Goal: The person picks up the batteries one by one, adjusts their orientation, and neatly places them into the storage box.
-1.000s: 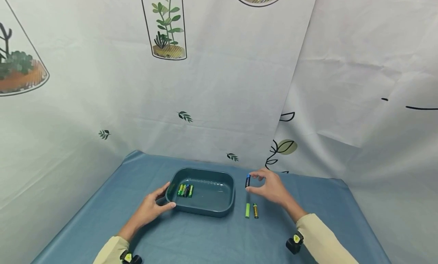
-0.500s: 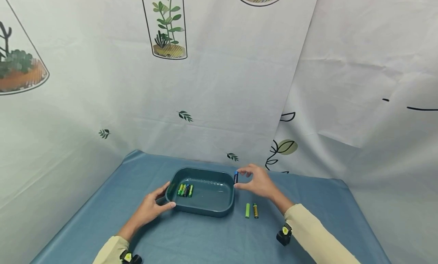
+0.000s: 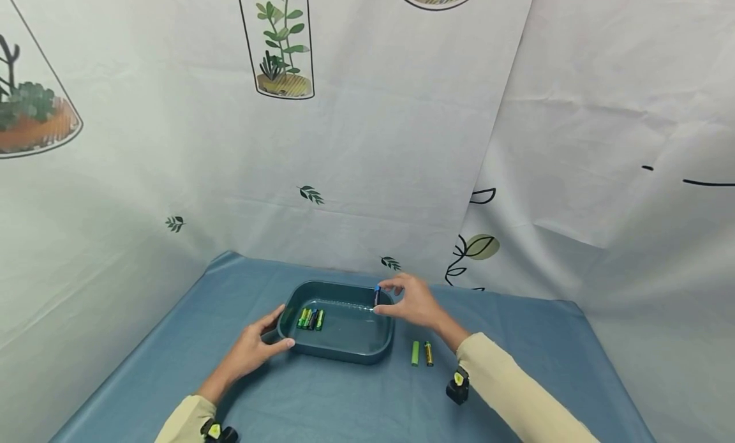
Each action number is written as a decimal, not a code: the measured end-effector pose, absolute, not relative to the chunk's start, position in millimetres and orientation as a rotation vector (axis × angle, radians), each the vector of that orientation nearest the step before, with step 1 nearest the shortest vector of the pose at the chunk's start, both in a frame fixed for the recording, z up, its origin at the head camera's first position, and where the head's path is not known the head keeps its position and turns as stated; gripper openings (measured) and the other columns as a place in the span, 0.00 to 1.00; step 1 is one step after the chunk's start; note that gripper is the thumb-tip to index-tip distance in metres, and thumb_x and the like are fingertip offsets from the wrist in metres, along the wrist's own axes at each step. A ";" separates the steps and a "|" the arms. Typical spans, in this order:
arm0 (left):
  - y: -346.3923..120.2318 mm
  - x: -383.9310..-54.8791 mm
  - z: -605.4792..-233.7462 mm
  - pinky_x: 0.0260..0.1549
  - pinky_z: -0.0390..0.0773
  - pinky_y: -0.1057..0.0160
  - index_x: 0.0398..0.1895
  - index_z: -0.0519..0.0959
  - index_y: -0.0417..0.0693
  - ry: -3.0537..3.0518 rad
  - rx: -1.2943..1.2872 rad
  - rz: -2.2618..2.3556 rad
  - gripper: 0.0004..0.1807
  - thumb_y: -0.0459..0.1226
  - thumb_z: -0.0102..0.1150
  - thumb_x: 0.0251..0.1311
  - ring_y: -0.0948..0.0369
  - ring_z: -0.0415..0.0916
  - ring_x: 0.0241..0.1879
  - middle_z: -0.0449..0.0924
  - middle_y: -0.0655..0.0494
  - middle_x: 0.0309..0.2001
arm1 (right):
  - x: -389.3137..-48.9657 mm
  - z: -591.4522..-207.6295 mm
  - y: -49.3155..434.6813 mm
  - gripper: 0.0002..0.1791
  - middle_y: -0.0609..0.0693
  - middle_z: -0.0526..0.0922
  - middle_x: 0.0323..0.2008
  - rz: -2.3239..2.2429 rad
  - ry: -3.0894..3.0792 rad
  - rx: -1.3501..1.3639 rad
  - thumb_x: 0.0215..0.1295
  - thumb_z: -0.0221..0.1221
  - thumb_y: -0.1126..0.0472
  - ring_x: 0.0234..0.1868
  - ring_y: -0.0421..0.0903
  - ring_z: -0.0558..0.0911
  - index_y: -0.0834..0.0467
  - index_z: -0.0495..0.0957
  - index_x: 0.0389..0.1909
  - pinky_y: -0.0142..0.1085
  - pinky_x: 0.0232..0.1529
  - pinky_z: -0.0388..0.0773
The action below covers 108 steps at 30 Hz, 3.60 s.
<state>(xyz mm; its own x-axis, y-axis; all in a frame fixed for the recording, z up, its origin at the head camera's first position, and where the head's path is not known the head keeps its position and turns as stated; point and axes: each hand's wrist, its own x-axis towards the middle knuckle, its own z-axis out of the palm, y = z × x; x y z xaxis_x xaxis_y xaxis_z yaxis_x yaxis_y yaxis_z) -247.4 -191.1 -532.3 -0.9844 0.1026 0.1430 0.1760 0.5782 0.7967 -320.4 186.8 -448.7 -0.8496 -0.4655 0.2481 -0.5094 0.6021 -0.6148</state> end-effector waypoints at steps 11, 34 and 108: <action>-192.2 -247.6 -533.3 0.56 0.79 0.42 0.80 0.61 0.46 -2.709 -0.261 -1.401 0.51 0.51 0.75 0.57 0.37 0.69 0.68 0.62 0.37 0.75 | -327.4 -447.7 167.9 0.30 0.49 0.83 0.46 1.103 -2.765 0.857 0.56 0.75 0.44 0.43 0.46 0.79 0.54 0.85 0.57 0.40 0.36 0.77; -191.7 -248.6 -533.8 0.57 0.78 0.41 0.80 0.61 0.48 -2.719 -0.252 -1.389 0.51 0.53 0.75 0.57 0.38 0.68 0.68 0.61 0.38 0.76 | -345.5 -461.2 136.6 0.29 0.48 0.83 0.45 1.169 -2.750 0.889 0.57 0.75 0.48 0.40 0.42 0.79 0.54 0.85 0.58 0.38 0.37 0.79; -191.1 -249.4 -532.1 0.60 0.75 0.39 0.79 0.62 0.49 -2.711 -0.229 -1.446 0.49 0.48 0.76 0.58 0.39 0.69 0.68 0.63 0.40 0.75 | -335.3 -507.0 69.2 0.27 0.51 0.85 0.46 1.391 -2.865 0.703 0.53 0.78 0.50 0.40 0.42 0.83 0.56 0.87 0.54 0.38 0.37 0.82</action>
<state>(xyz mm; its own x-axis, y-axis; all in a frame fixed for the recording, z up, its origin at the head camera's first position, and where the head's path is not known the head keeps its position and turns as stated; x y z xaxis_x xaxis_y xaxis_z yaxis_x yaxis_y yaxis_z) -249.4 -191.1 -532.1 -0.9871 0.1025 0.1228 0.1591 0.5491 0.8205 -335.3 69.2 -507.0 -0.9004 -0.4280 0.0784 -0.3263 0.5449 -0.7724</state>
